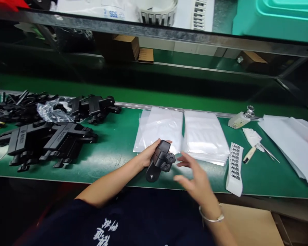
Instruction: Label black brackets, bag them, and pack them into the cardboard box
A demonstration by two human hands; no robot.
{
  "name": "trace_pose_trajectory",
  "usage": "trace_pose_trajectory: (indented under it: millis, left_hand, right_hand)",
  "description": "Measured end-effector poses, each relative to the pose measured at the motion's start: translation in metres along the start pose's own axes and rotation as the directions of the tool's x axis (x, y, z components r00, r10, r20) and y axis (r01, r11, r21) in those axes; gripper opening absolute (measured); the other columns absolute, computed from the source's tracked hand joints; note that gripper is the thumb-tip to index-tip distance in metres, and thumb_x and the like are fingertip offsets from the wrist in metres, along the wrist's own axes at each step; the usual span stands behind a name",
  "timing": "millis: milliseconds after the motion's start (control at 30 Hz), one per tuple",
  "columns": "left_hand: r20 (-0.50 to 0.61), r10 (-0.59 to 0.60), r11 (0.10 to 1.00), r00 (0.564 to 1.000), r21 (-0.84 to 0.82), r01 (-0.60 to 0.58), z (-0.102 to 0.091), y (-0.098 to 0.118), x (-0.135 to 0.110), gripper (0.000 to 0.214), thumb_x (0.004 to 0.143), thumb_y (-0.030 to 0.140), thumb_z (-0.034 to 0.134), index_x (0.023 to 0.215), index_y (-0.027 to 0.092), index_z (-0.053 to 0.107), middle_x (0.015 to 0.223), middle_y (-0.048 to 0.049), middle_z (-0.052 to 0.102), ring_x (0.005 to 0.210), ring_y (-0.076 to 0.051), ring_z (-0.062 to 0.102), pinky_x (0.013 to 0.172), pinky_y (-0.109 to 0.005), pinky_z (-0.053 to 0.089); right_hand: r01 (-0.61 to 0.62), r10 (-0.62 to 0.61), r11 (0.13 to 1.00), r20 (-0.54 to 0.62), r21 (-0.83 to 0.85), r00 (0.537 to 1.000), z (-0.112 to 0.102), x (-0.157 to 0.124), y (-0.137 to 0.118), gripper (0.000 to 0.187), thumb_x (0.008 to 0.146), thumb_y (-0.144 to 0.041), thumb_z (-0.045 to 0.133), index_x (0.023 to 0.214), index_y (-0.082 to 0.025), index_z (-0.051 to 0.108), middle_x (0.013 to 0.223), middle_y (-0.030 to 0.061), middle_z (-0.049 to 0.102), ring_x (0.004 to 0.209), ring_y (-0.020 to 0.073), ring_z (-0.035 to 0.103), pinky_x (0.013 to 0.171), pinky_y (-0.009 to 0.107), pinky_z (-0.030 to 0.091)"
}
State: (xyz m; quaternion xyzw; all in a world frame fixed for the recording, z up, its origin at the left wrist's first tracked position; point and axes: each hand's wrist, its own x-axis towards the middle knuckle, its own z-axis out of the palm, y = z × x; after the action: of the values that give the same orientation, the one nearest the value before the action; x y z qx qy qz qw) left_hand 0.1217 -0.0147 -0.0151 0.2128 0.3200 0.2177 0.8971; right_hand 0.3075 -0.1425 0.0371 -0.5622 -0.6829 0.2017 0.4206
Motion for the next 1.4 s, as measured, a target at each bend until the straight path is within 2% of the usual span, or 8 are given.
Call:
trace_pose_trajectory:
  millis: [67, 133, 267, 433, 567, 767, 933, 1400]
  left_hand:
    - [-0.066, 0.05, 0.994, 0.997, 0.098, -0.044, 0.002, 0.006, -0.001, 0.06, 0.084, 0.061, 0.057, 0.126, 0.019, 0.058, 0.076, -0.005, 0.067, 0.06, -0.017, 0.061, 0.058, -0.027, 0.049]
    - [-0.167, 0.18, 0.948, 0.97, 0.293, -0.125, 0.0, 0.014, -0.002, 0.064, 0.079, 0.065, 0.062, 0.125, 0.021, 0.059, 0.079, -0.0037, 0.066, 0.063, -0.017, 0.06, 0.059, -0.027, 0.049]
    - [-0.215, 0.573, 0.554, 0.791, 0.813, -0.18, -0.018, 0.029, 0.004, 0.067, 0.072, 0.075, 0.056, 0.112, 0.021, 0.064, 0.106, -0.0074, 0.066, 0.095, -0.026, 0.06, 0.082, -0.035, 0.05]
    - [-0.075, 0.709, 0.127, 0.701, 0.992, -0.022, -0.031, 0.037, 0.009, 0.049, 0.082, 0.062, 0.047, 0.107, 0.022, 0.062, 0.116, -0.0108, 0.065, 0.111, -0.037, 0.056, 0.099, -0.052, 0.042]
    - [0.146, 0.791, -0.151, 0.594, 0.988, -0.041, 0.006, 0.024, 0.003, 0.04, 0.082, 0.046, 0.051, 0.112, 0.021, 0.061, 0.12, -0.0122, 0.062, 0.116, -0.037, 0.054, 0.102, -0.054, 0.039]
    - [0.262, 0.154, 0.337, 0.953, 0.892, -0.3, 0.106, -0.05, 0.049, 0.042, 0.085, 0.042, 0.058, 0.123, 0.023, 0.06, 0.103, -0.0064, 0.073, 0.098, -0.025, 0.066, 0.09, -0.036, 0.047]
    - [0.381, -0.021, 0.777, 0.924, 0.588, -0.225, 0.142, -0.105, 0.104, 0.056, 0.073, 0.033, 0.073, 0.122, 0.015, 0.057, 0.084, -0.0052, 0.073, 0.073, -0.017, 0.064, 0.071, -0.027, 0.046]
    - [0.252, 0.003, 0.735, 0.968, 0.656, -0.173, 0.154, -0.127, 0.118, 0.024, 0.069, 0.019, 0.072, 0.091, 0.015, 0.064, 0.075, -0.0029, 0.07, 0.069, -0.017, 0.063, 0.071, -0.028, 0.047]
  right_hand:
    - [-0.227, 0.206, 0.971, -0.214, -0.076, 0.955, -0.043, -0.019, 0.033, 0.042, 0.089, -0.045, 0.056, 0.124, -0.022, 0.058, 0.109, 0.01, 0.07, 0.086, 0.0226, 0.069, 0.075, 0.036, 0.056]
    - [-0.566, 0.388, 0.791, -0.525, -0.232, 0.758, -0.088, -0.045, 0.068, 0.037, 0.088, -0.045, 0.051, 0.109, -0.02, 0.068, 0.106, 0.013, 0.07, 0.084, 0.0257, 0.067, 0.074, 0.039, 0.051]
    - [-0.882, 0.721, 0.377, -0.509, -0.281, 0.47, -0.135, -0.095, 0.11, 0.032, 0.083, -0.044, 0.052, 0.091, -0.021, 0.073, 0.079, 0.0115, 0.07, 0.072, 0.028, 0.063, 0.063, 0.036, 0.044]
    - [-0.779, 0.706, 0.625, -0.465, 0.054, 0.535, -0.115, -0.109, 0.125, 0.033, 0.077, -0.045, 0.06, 0.098, -0.02, 0.067, 0.067, 0.0029, 0.064, 0.064, 0.0215, 0.058, 0.06, 0.031, 0.042]
    - [-0.59, 0.66, 0.745, -0.472, 0.311, 0.584, -0.094, -0.104, 0.122, 0.038, 0.078, -0.046, 0.061, 0.106, -0.02, 0.061, 0.075, 0.0014, 0.064, 0.066, 0.0174, 0.058, 0.061, 0.029, 0.047]
    - [-0.36, 0.543, 0.835, -0.526, 0.416, 0.655, -0.065, -0.1, 0.109, 0.03, 0.08, -0.037, 0.067, 0.104, -0.02, 0.063, 0.085, 0.0036, 0.069, 0.08, 0.0187, 0.064, 0.076, 0.034, 0.052]
    - [-0.346, 0.547, 0.83, -0.515, 0.438, 0.66, -0.053, -0.103, 0.102, 0.028, 0.082, -0.034, 0.065, 0.106, -0.02, 0.061, 0.084, 0.0029, 0.069, 0.078, 0.0178, 0.065, 0.074, 0.033, 0.053]
    - [-0.512, 0.134, 0.763, -0.679, -0.395, 0.722, -0.057, -0.115, 0.094, 0.008, 0.085, -0.029, 0.062, 0.081, -0.027, 0.069, 0.094, 0.0046, 0.066, 0.1, 0.025, 0.061, 0.113, 0.062, 0.016]
